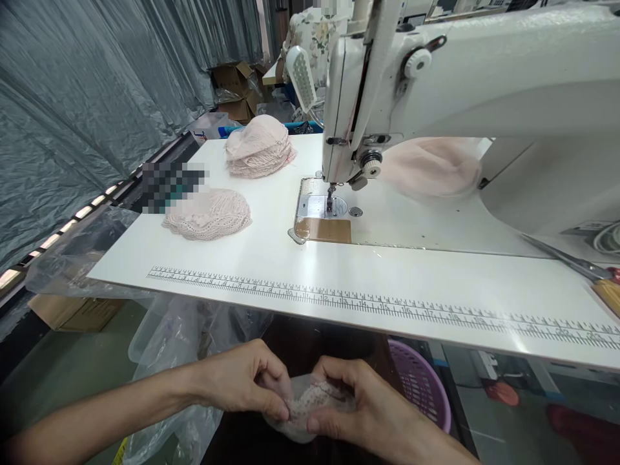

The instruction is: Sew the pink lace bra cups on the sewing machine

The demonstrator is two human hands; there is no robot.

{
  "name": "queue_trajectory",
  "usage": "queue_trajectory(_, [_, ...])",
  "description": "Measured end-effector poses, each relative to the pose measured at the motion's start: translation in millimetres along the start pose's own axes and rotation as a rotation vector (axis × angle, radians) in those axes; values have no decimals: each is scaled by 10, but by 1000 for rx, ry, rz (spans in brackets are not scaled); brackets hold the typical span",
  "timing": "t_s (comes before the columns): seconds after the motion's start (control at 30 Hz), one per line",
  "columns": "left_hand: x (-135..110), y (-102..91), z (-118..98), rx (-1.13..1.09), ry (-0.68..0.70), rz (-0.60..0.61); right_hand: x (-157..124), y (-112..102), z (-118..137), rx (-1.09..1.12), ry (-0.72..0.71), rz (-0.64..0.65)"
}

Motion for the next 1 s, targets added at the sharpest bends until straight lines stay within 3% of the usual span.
queue_trajectory(0.13, [12,2,35,22,27,-25,37,32,36,-34,-3,-59])
queue_trajectory(0.4, [-3,11,37,49,52,-14,-12,34,63,-106,-41,-58])
queue_trajectory(0.63, [47,71,47,82,112,-57,-24,100,113,-310,-68,-162])
queue_trajectory(0.87, [16,60,52,60,64,-65,-102,63,-53,-205,-58,-293])
queue_trajectory(1.0, [20,66,60,44,39,-50,-149,59,-84,-219,-62,-285])
Point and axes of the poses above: each hand's wrist, its own x-axis towards the middle knuckle, its own y-axis out of the palm, z = x × y, the point moved 2 cm from there along x, towards the middle knuckle, and after that the axes turned 9 degrees about x, right-handed, at the moved point
